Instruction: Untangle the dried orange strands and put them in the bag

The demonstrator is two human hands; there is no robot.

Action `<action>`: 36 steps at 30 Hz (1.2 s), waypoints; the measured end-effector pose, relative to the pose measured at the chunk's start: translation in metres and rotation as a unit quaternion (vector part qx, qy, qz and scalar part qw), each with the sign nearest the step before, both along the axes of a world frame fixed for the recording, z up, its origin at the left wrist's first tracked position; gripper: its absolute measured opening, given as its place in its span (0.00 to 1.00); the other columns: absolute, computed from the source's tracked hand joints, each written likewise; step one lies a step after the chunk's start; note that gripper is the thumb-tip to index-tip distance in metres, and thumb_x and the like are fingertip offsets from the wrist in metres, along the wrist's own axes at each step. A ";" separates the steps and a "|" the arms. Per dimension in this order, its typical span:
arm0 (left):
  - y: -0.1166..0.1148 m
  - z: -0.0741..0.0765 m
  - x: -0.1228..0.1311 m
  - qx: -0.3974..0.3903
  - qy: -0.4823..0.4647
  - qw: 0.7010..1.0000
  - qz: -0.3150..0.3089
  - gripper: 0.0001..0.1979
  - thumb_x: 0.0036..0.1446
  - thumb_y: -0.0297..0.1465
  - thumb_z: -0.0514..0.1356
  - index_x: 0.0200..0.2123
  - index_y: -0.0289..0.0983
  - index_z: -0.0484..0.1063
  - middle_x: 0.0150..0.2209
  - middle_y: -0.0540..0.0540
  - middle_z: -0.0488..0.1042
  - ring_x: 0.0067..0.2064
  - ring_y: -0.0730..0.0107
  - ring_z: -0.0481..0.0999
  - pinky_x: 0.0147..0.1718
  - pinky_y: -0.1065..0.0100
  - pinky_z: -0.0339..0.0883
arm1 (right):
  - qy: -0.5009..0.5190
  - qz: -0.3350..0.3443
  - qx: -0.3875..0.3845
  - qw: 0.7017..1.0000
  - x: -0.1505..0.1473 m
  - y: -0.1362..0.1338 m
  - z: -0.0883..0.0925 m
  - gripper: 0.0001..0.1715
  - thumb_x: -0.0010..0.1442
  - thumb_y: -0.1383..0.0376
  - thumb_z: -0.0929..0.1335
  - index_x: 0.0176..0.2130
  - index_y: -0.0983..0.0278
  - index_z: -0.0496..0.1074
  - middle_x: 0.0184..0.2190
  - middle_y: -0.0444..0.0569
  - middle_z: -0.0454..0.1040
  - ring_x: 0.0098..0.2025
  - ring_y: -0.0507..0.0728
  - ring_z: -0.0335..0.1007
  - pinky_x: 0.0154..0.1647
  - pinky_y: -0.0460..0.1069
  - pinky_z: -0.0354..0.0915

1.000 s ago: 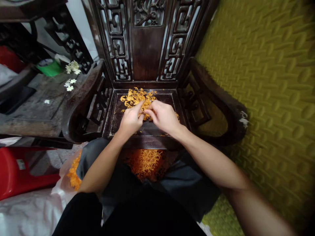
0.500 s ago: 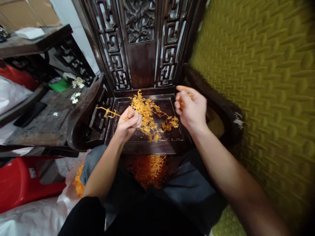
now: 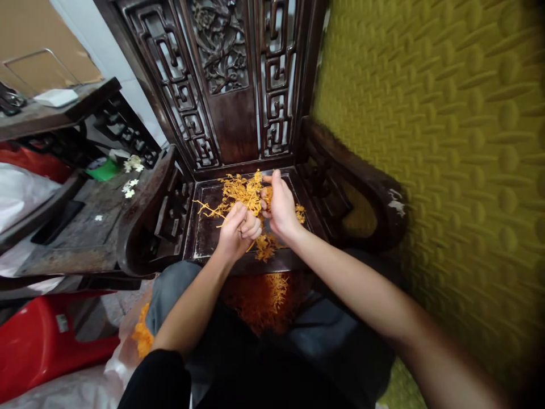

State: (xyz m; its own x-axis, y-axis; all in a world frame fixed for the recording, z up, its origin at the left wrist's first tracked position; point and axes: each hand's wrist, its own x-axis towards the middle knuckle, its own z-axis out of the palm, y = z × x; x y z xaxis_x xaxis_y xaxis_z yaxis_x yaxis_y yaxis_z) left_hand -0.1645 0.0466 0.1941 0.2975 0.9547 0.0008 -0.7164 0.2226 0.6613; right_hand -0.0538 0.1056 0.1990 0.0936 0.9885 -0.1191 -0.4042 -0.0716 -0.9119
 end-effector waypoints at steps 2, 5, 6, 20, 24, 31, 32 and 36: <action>-0.001 0.002 -0.001 -0.007 -0.011 1.000 -0.009 0.19 0.64 0.30 0.60 0.27 0.39 0.51 0.16 0.57 0.50 0.17 0.78 0.48 0.20 0.72 0.41 | -0.035 0.002 0.006 0.999 0.004 0.007 -0.004 0.36 0.61 0.33 0.59 0.46 0.59 0.68 0.27 0.42 0.64 0.20 0.48 0.59 0.14 0.43 0.48; 0.000 0.004 -0.003 -0.012 -0.024 1.000 -0.004 0.18 0.63 0.28 0.59 0.27 0.39 0.51 0.15 0.57 0.48 0.16 0.78 0.46 0.19 0.71 0.39 | -0.077 -0.017 0.001 0.997 0.009 0.016 -0.009 0.38 0.59 0.31 0.59 0.43 0.60 0.70 0.25 0.43 0.65 0.21 0.50 0.63 0.14 0.43 0.54; 0.000 0.004 -0.004 -0.017 -0.026 1.000 0.003 0.18 0.63 0.27 0.59 0.27 0.39 0.50 0.15 0.58 0.47 0.16 0.78 0.46 0.19 0.71 0.38 | -0.077 -0.021 -0.006 0.997 0.009 0.017 -0.010 0.39 0.59 0.30 0.59 0.41 0.61 0.70 0.25 0.44 0.65 0.21 0.51 0.64 0.14 0.44 0.54; -0.004 0.002 0.011 -0.034 0.040 0.999 -0.009 0.20 0.57 0.27 0.64 0.29 0.40 0.51 0.14 0.60 0.48 0.15 0.79 0.46 0.19 0.73 0.38 | 0.058 -0.123 -0.055 0.989 0.013 0.047 -0.022 0.32 0.58 0.38 0.69 0.27 0.61 0.59 0.15 0.33 0.52 0.14 0.45 0.47 0.12 0.42 0.45; -0.008 0.019 -0.008 -0.050 0.043 0.997 -0.028 0.19 0.56 0.24 0.62 0.29 0.41 0.51 0.14 0.61 0.44 0.15 0.79 0.45 0.19 0.75 0.39 | 0.066 -0.165 -0.074 0.981 0.056 0.075 -0.016 0.31 0.61 0.42 0.70 0.26 0.61 0.56 0.14 0.31 0.49 0.13 0.43 0.44 0.10 0.40 0.42; -0.007 0.029 -0.055 -0.061 0.043 0.987 -0.142 0.15 0.57 0.24 0.58 0.28 0.41 0.52 0.14 0.60 0.41 0.15 0.79 0.36 0.15 0.77 0.37 | 0.029 0.081 0.048 0.995 0.064 0.050 0.011 0.18 0.57 0.58 0.77 0.42 0.67 0.75 0.28 0.44 0.74 0.21 0.46 0.66 0.17 0.40 0.59; -0.007 0.028 -0.059 -0.062 0.036 0.986 -0.151 0.14 0.57 0.24 0.58 0.28 0.41 0.53 0.14 0.60 0.41 0.15 0.79 0.35 0.14 0.77 0.37 | 0.021 0.112 0.061 0.992 0.061 0.043 0.012 0.19 0.56 0.59 0.77 0.44 0.66 0.76 0.29 0.44 0.75 0.20 0.45 0.63 0.16 0.40 0.55; -0.007 0.024 -0.072 -0.074 0.021 0.983 -0.168 0.11 0.59 0.23 0.56 0.29 0.42 0.57 0.14 0.60 0.41 0.16 0.78 0.34 0.13 0.77 0.37 | -0.116 0.207 0.127 0.963 0.048 0.020 0.016 0.25 0.62 0.47 0.70 0.43 0.65 0.79 0.25 0.42 0.70 0.19 0.45 0.51 0.17 0.43 0.46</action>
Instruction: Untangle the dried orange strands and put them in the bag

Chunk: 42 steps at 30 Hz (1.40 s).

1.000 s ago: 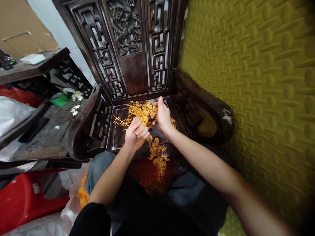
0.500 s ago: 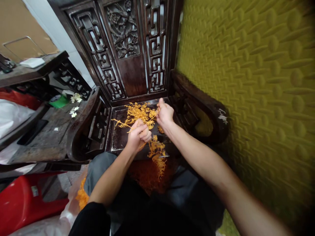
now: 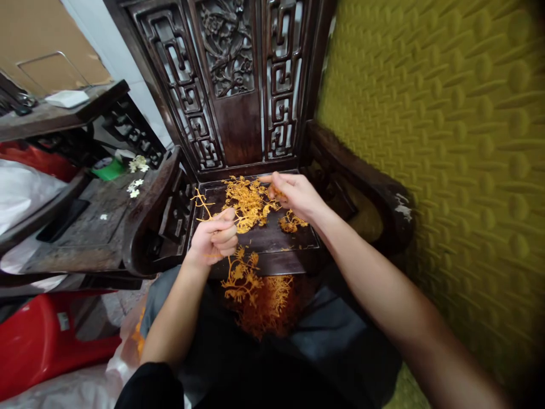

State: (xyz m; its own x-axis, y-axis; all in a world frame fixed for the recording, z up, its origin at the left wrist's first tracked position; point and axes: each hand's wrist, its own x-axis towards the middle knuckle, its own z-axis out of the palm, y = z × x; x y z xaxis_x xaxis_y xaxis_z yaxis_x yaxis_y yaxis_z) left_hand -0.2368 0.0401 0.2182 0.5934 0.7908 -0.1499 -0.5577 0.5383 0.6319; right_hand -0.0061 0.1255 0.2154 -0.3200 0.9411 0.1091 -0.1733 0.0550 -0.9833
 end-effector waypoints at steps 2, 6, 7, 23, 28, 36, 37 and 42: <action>-0.001 0.000 -0.005 -0.009 0.010 1.000 -0.005 0.10 0.59 0.24 0.55 0.29 0.42 0.58 0.15 0.60 0.42 0.16 0.77 0.34 0.13 0.77 0.38 | -0.094 0.041 0.090 0.991 -0.006 -0.010 0.003 0.28 0.62 0.43 0.68 0.41 0.64 0.80 0.27 0.44 0.72 0.24 0.48 0.59 0.24 0.44 0.55; -0.006 0.005 -0.005 -0.011 0.030 0.999 -0.012 0.09 0.60 0.24 0.55 0.30 0.41 0.60 0.15 0.59 0.44 0.16 0.78 0.36 0.13 0.78 0.41 | -0.185 0.083 0.188 0.961 -0.020 -0.021 0.000 0.30 0.61 0.44 0.69 0.23 0.64 0.71 0.22 0.42 0.66 0.27 0.50 0.59 0.29 0.46 0.55; -0.008 0.006 -0.003 -0.008 0.033 0.999 -0.008 0.09 0.60 0.23 0.55 0.29 0.41 0.60 0.15 0.59 0.44 0.16 0.78 0.36 0.13 0.78 0.42 | -0.185 0.061 0.183 0.964 -0.022 -0.021 -0.003 0.33 0.63 0.43 0.68 0.20 0.64 0.65 0.19 0.41 0.60 0.24 0.49 0.54 0.27 0.46 0.51; -0.011 0.017 -0.010 0.059 0.034 0.996 0.052 0.11 0.61 0.21 0.52 0.29 0.41 0.57 0.15 0.59 0.43 0.17 0.78 0.37 0.14 0.78 0.46 | 0.116 -0.120 -0.177 0.970 0.012 0.029 -0.019 0.14 0.67 0.60 0.70 0.33 0.67 0.68 0.28 0.49 0.75 0.20 0.47 0.67 0.12 0.39 0.46; -0.004 0.013 -0.003 0.066 0.021 0.995 0.064 0.12 0.62 0.21 0.50 0.28 0.40 0.56 0.15 0.58 0.42 0.17 0.77 0.36 0.14 0.78 0.44 | 0.183 0.002 -0.192 0.964 -0.020 0.003 -0.022 0.18 0.62 0.58 0.73 0.49 0.65 0.74 0.22 0.38 0.64 0.17 0.43 0.53 0.13 0.39 0.42; 0.000 0.010 0.005 0.050 0.045 0.997 0.032 0.11 0.61 0.21 0.51 0.29 0.41 0.58 0.15 0.59 0.42 0.17 0.77 0.35 0.14 0.78 0.45 | 0.068 -0.096 -0.003 0.993 -0.017 0.002 -0.010 0.23 0.51 0.51 0.78 0.30 0.64 0.71 0.17 0.36 0.57 0.17 0.44 0.48 0.16 0.42 0.44; 0.000 0.011 0.007 0.049 0.054 0.997 0.027 0.11 0.60 0.21 0.52 0.29 0.41 0.57 0.15 0.59 0.42 0.17 0.78 0.35 0.14 0.78 0.45 | 0.098 -0.158 -0.007 0.983 -0.011 0.009 -0.009 0.23 0.53 0.50 0.77 0.29 0.63 0.68 0.18 0.35 0.57 0.17 0.44 0.48 0.15 0.42 0.45; 0.000 0.013 0.011 0.086 0.062 0.992 0.074 0.12 0.59 0.22 0.55 0.28 0.41 0.54 0.15 0.59 0.43 0.16 0.78 0.37 0.15 0.78 0.46 | 0.176 -0.271 -0.100 0.941 0.019 0.026 -0.006 0.19 0.63 0.53 0.71 0.34 0.62 0.62 0.26 0.39 0.68 0.18 0.45 0.58 0.13 0.40 0.46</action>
